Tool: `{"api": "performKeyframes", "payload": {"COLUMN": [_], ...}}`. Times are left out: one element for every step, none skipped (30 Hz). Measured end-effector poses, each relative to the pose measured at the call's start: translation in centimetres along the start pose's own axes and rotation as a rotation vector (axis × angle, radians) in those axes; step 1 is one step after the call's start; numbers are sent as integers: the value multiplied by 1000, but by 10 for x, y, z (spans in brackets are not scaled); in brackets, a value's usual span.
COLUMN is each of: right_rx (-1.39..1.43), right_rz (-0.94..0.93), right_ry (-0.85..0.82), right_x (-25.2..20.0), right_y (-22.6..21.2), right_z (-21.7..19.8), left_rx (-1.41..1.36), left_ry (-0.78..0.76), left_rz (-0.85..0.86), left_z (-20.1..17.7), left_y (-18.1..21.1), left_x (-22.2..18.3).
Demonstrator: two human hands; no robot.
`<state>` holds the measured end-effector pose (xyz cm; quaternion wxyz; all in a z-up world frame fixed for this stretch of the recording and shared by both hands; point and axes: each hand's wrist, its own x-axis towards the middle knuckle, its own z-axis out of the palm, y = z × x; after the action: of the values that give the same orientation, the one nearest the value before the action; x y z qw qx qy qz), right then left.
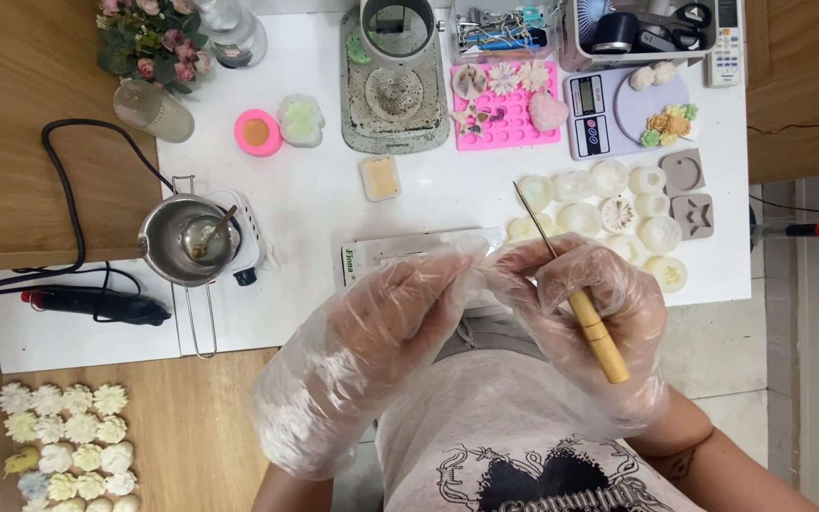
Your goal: Inserting and adjusting a wick in a flower-shaped decorative candle using a needle tool.
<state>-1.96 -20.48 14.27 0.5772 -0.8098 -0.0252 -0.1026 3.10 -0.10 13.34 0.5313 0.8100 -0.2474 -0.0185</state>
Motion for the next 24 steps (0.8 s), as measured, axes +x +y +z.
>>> {"api": "performKeyframes", "payload": {"right_rx": [0, -82, -164, -164, -226, -287, -285, -314, -344, -342, -353, -363, -359, -361, -362, -356, -331, -307, -305, -200, -95, -94, 73, 238], "right_rz": [-3, -43, -85, -88, -134, -181, -184, -229, -278, -285, -326, -367, -375, -385, -392, -398, -374, -349, -354, -300, -244, -246, -151, -55], "right_ry": [-1, -14, -29, -31, -48, -64, -70, -71, -71, -76, -59, -42, -50, -34, -18, -25, -23, -22, -27, -21, -17, -23, -12, -2], "right_x": [3, 6, 9, 11, 14, 16, 16, 17, 18, 20, 21, 22, 23, 24, 25, 25, 25, 26, 24, 21, 18, 19, 20, 22], "right_y": [-2, -4, -5, -7, -9, -11, -9, -7, -5, -4, -3, -2, -2, -4, -5, -5, -5, -5, 0, 4, 9, 9, 10, 10], "right_z": [0, 1, 2, 3, 3, 4, 6, 9, 11, 16, 20, 24, 28, 33, 37, 40, 43, 45, 47, 49, 51, 53, 56, 59], "left_rx": [1, 96, 192, 193, 220, 247, 250, 329, 408, 412, 391, 370, 375, 387, 398, 403, 389, 375, 377, 350, 323, 325, 226, 126], "left_ry": [2, -32, -65, -62, -81, -100, -95, -44, 10, 17, 47, 77, 87, 129, 169, 177, 209, 240, 247, 302, 355, 361, 448, 534], "left_rz": [2, 94, 186, 187, 270, 353, 349, 315, 283, 281, 209, 138, 135, 96, 57, 52, 9, -35, -38, -63, -89, -94, -159, -223], "left_z": [-2, -4, -6, -9, -12, -15, -9, -3, 2, 2, 2, 2, 3, 5, 5, 5, 5, 4, 2, 0, -3, -6, -10, -15], "left_y": [-2, -4, -6, -5, -3, -1, -4, -8, -12, -9, -6, -2, -2, -1, -1, 0, 0, 0, -4, -7, -11, -16, -21, -27], "left_x": [2, 3, 4, 6, 7, 9, 3, -2, -7, -6, -6, -5, -6, -6, -7, -9, -9, -9, -11, -13, -15, -18, -19, -21]}}
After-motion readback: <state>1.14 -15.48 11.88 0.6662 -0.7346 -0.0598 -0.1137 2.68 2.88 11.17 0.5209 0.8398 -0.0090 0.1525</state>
